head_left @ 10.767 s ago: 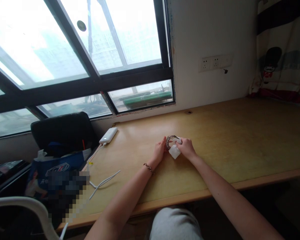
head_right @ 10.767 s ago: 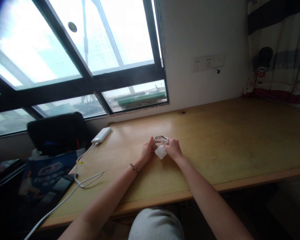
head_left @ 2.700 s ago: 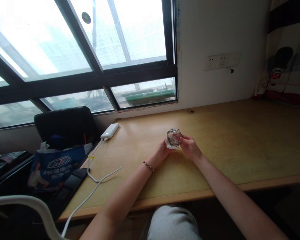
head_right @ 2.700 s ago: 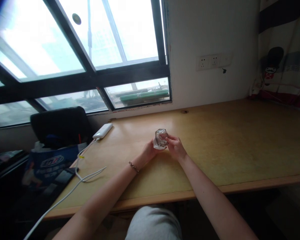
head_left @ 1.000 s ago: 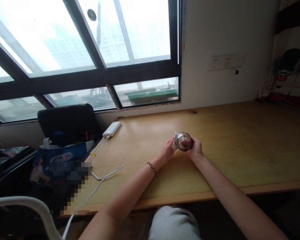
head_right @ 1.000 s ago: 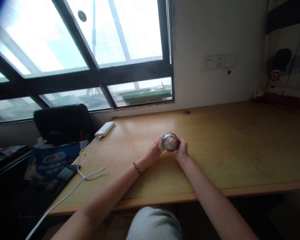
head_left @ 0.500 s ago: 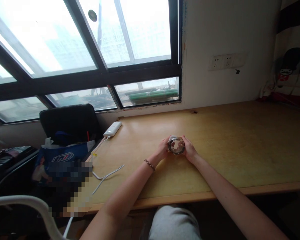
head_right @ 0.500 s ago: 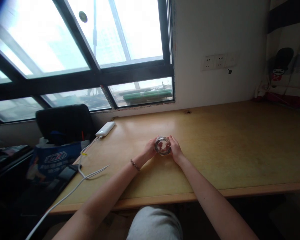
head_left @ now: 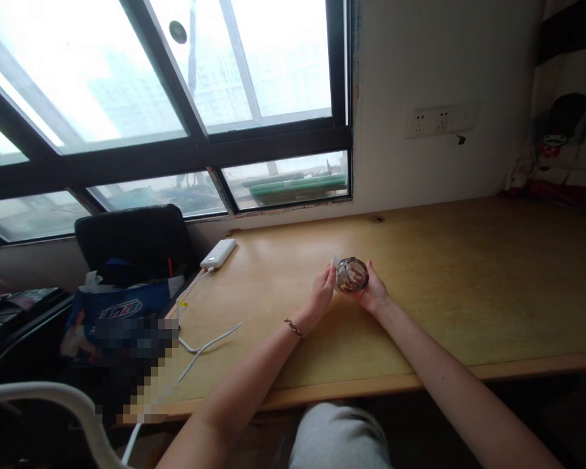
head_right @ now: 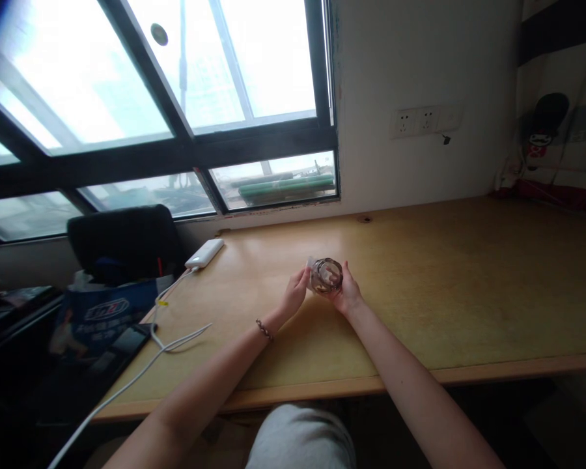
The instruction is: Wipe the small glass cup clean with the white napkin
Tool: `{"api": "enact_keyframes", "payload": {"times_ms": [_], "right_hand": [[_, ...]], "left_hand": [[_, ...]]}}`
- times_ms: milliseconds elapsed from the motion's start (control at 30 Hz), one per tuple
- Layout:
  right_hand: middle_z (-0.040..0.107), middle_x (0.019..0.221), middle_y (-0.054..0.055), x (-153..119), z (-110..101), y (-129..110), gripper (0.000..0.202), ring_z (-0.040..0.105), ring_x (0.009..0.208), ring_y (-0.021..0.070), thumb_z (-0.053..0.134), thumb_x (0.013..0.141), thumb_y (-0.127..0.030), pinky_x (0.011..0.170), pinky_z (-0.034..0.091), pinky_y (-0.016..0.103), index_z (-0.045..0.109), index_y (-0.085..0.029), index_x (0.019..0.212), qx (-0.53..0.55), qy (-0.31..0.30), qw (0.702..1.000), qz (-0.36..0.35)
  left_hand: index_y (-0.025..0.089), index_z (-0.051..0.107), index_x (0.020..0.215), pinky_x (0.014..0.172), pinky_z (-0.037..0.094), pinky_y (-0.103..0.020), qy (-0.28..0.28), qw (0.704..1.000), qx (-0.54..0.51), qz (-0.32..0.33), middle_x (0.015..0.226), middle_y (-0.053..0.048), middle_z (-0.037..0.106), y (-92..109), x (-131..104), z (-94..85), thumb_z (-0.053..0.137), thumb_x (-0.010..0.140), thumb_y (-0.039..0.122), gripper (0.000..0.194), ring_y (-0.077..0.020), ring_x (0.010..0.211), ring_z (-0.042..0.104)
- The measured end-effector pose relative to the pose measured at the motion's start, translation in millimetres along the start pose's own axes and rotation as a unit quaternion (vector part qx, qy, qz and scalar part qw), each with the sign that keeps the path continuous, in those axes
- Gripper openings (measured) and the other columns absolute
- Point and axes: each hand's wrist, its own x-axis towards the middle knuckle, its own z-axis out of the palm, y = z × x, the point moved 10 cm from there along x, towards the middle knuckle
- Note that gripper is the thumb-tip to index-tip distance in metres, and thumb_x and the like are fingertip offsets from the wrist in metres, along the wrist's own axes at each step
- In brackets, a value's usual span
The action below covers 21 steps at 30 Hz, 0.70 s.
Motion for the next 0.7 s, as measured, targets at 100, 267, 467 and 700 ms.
{"api": "enact_keyframes", "payload": {"times_ms": [100,267,467,700], "right_hand": [[0.065,0.071,0.006,2.2,-7.4,0.1,0.051,0.059,0.063,0.0187,0.027,0.08,-0.058,0.065,0.046,0.04,0.06,-0.02,0.077,0.021,0.017,1.0,0.001],[0.065,0.068,0.005,0.0,-9.0,10.5,0.053,0.058,0.058,0.0175,0.02,0.083,-0.054,0.065,0.046,0.04,0.06,-0.019,0.077,0.053,0.035,0.997,0.042],[0.065,0.091,0.006,-11.1,21.1,25.5,0.049,0.06,0.079,0.0196,0.02,0.085,-0.049,0.075,0.044,0.044,0.058,-0.019,0.093,0.023,-0.077,0.992,0.097],[0.065,0.091,0.007,-11.3,24.4,21.7,0.041,0.06,0.08,0.0202,0.023,0.087,-0.039,0.078,0.043,0.045,0.056,-0.018,0.097,0.048,-0.093,0.992,0.07]], "left_hand": [[0.02,0.062,0.095,0.09,0.033,-0.027,-0.019,0.998,0.028,0.052,0.102,-0.004,0.059,18.9,-10.1,10.6,0.053,0.075,0.031,0.024,-0.02,0.102,0.048],[0.022,0.057,0.106,0.1,0.023,-0.026,-0.025,0.995,0.035,0.09,0.118,-0.004,0.05,37.0,-19.5,17.7,0.057,0.073,0.025,0.033,-0.0184,0.116,0.038],[0.015,0.063,0.078,0.072,0.04,-0.027,0.041,0.996,0.075,0.011,0.076,-0.004,0.062,3.8,-3.2,-10.1,0.041,0.08,0.044,0.036,-0.0178,0.076,0.054],[0.014,0.059,0.085,0.075,0.041,-0.029,0.045,0.996,0.073,-0.002,0.083,-0.005,0.061,-8.3,0.9,-13.5,0.035,0.08,0.051,0.044,-0.0183,0.081,0.053]]}}
